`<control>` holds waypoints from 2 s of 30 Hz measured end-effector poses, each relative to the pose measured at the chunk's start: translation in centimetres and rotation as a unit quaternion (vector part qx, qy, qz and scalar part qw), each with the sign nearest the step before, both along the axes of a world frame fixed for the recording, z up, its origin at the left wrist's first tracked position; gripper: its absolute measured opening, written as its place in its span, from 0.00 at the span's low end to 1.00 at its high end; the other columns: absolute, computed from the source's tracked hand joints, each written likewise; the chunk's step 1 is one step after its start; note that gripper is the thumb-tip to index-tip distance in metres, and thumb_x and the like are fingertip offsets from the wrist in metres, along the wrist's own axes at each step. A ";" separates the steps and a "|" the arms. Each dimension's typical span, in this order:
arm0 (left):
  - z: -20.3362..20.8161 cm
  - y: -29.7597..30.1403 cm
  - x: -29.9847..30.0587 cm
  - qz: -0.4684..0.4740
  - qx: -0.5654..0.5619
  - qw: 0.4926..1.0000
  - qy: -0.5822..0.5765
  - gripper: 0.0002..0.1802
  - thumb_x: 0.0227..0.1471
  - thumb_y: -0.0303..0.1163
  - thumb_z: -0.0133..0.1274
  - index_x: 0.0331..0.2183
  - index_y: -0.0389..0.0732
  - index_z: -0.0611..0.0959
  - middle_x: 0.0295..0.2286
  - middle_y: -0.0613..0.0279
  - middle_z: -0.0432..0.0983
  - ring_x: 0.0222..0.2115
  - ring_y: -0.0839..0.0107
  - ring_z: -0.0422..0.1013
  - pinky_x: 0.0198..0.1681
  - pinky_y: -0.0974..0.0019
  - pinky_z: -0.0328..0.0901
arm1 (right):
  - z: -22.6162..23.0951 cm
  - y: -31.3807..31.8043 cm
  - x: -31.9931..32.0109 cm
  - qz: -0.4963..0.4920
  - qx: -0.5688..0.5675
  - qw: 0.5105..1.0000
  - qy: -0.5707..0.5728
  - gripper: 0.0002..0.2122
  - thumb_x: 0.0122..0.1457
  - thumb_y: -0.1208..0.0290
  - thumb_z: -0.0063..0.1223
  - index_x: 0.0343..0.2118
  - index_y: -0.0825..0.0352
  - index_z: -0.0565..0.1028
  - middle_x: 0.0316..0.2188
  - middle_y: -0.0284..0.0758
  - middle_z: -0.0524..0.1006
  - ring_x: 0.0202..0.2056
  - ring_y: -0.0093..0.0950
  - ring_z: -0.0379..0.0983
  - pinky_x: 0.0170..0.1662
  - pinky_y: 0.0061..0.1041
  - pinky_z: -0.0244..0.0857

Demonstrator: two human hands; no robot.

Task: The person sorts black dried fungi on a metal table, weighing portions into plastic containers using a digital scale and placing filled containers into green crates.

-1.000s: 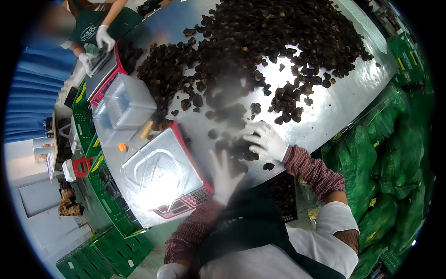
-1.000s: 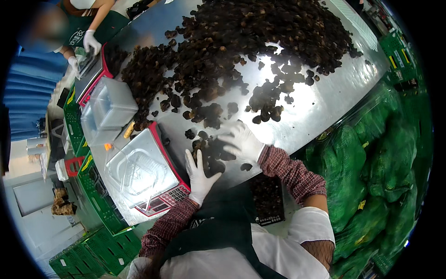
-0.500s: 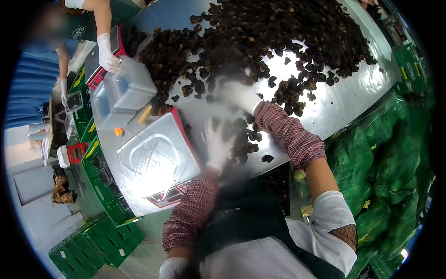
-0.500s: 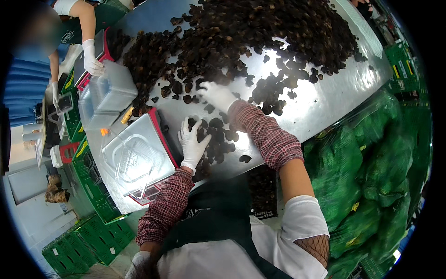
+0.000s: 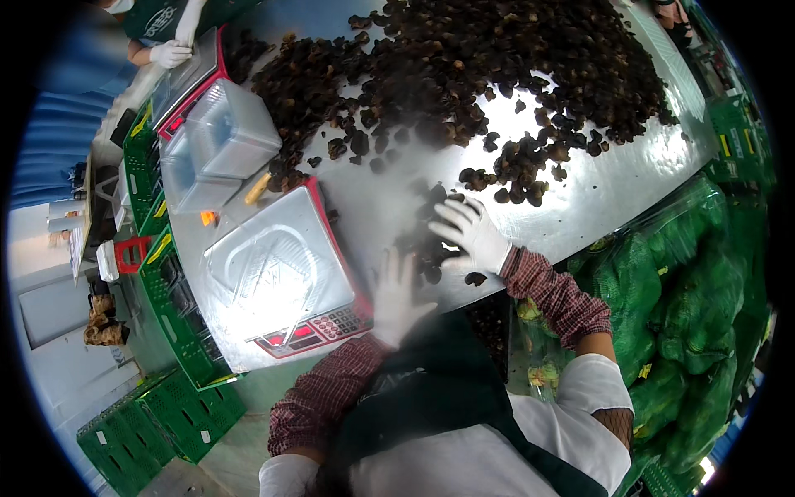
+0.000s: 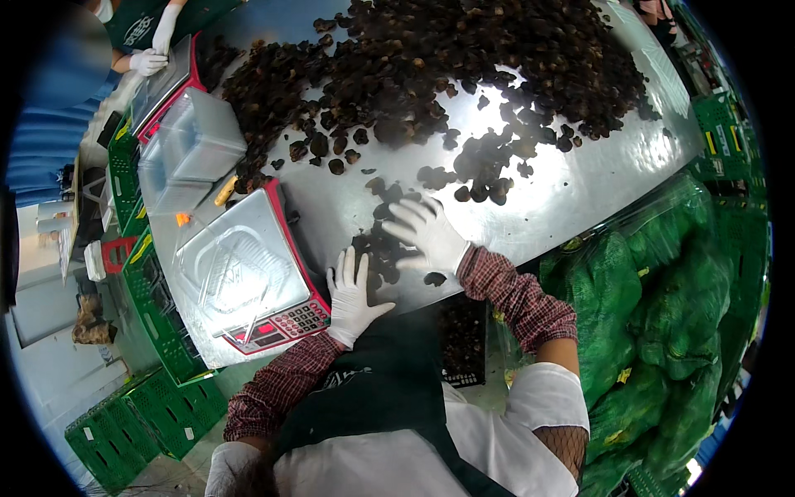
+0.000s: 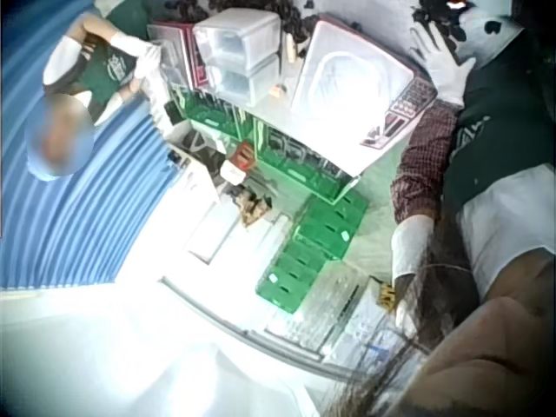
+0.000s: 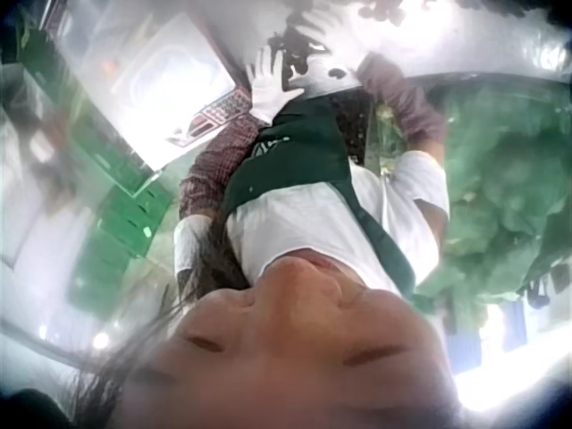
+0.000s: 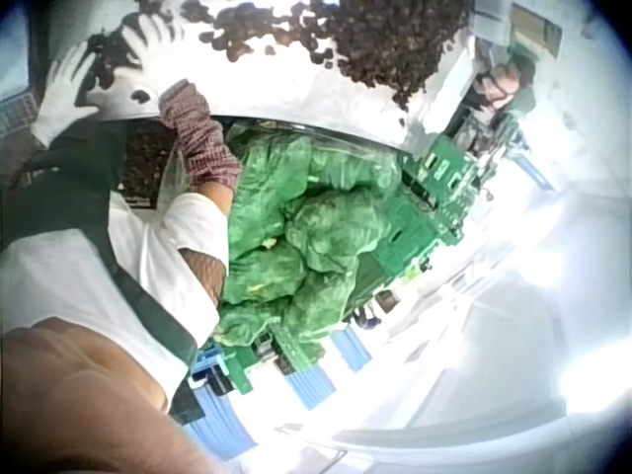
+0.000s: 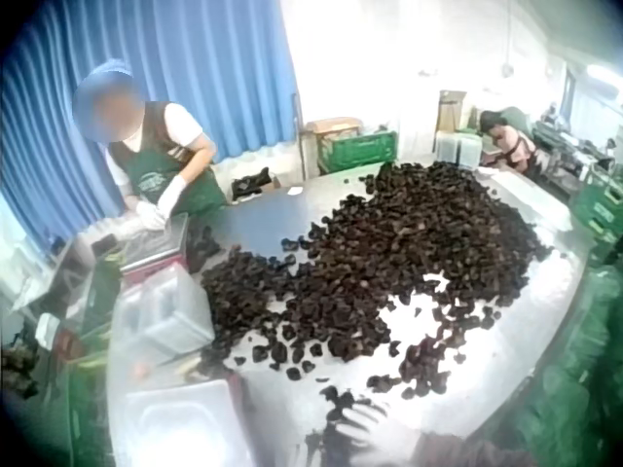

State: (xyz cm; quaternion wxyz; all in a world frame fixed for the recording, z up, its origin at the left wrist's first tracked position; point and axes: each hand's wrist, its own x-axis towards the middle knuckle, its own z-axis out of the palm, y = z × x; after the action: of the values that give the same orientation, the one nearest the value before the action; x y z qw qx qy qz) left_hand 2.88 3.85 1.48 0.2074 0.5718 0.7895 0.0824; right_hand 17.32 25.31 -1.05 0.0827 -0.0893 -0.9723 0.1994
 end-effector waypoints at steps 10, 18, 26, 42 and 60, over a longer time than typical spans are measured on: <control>-3.4 1.9 -0.1 0.066 0.072 0.995 0.011 0.34 0.47 0.47 0.62 0.54 0.48 0.72 0.51 0.53 0.62 0.50 0.53 0.65 0.48 0.51 0.65 | -2.3 -0.4 -2.1 0.074 0.150 0.986 0.027 0.27 0.53 0.50 0.57 0.56 0.52 0.69 0.59 0.36 0.65 0.54 0.35 0.67 0.49 0.42 0.65; -2.9 4.2 -2.8 0.251 0.204 0.905 -0.276 0.20 0.55 0.41 0.59 0.45 0.43 0.76 0.37 0.57 0.72 0.35 0.63 0.73 0.32 0.62 0.66 | -1.4 1.9 -5.1 -0.099 -0.164 0.977 0.093 0.07 0.53 0.66 0.59 0.32 0.61 0.79 0.42 0.32 0.74 0.39 0.33 0.74 0.40 0.29 0.71; 9.1 1.9 -8.0 0.319 0.173 0.410 -0.837 0.22 0.62 0.48 0.49 0.50 0.42 0.73 0.38 0.60 0.70 0.26 0.73 0.61 0.18 0.76 0.54 | 2.4 4.5 -9.1 -0.264 -0.531 0.782 0.191 0.06 0.57 0.72 0.59 0.35 0.68 0.80 0.35 0.30 0.80 0.39 0.20 0.73 0.46 0.21 0.66; 9.1 -15.0 -19.7 0.169 0.319 0.343 -0.867 0.25 0.66 0.51 0.39 0.59 0.50 0.66 0.46 0.65 0.68 0.32 0.81 0.65 0.26 0.82 0.61 | 11.4 -12.7 -26.9 -0.106 -0.801 0.572 0.141 0.10 0.64 0.64 0.52 0.39 0.66 0.75 0.25 0.30 0.71 0.20 0.19 0.66 0.22 0.19 0.62; 11.5 -17.3 -21.8 0.305 0.377 0.456 -0.746 0.25 0.65 0.49 0.44 0.54 0.41 0.69 0.39 0.62 0.69 0.28 0.75 0.61 0.20 0.77 0.56 | 10.6 -20.0 -26.7 0.016 -0.225 0.967 0.115 0.21 0.65 0.57 0.47 0.58 0.59 0.69 0.57 0.40 0.70 0.57 0.40 0.67 0.62 0.34 0.58</control>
State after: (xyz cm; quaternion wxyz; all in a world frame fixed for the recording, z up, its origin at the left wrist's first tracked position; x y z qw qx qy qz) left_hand -18.92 -13.45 12.95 0.4425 0.0364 0.3487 0.8254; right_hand -9.34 5.33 9.56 0.1684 -0.0665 -0.8878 0.4231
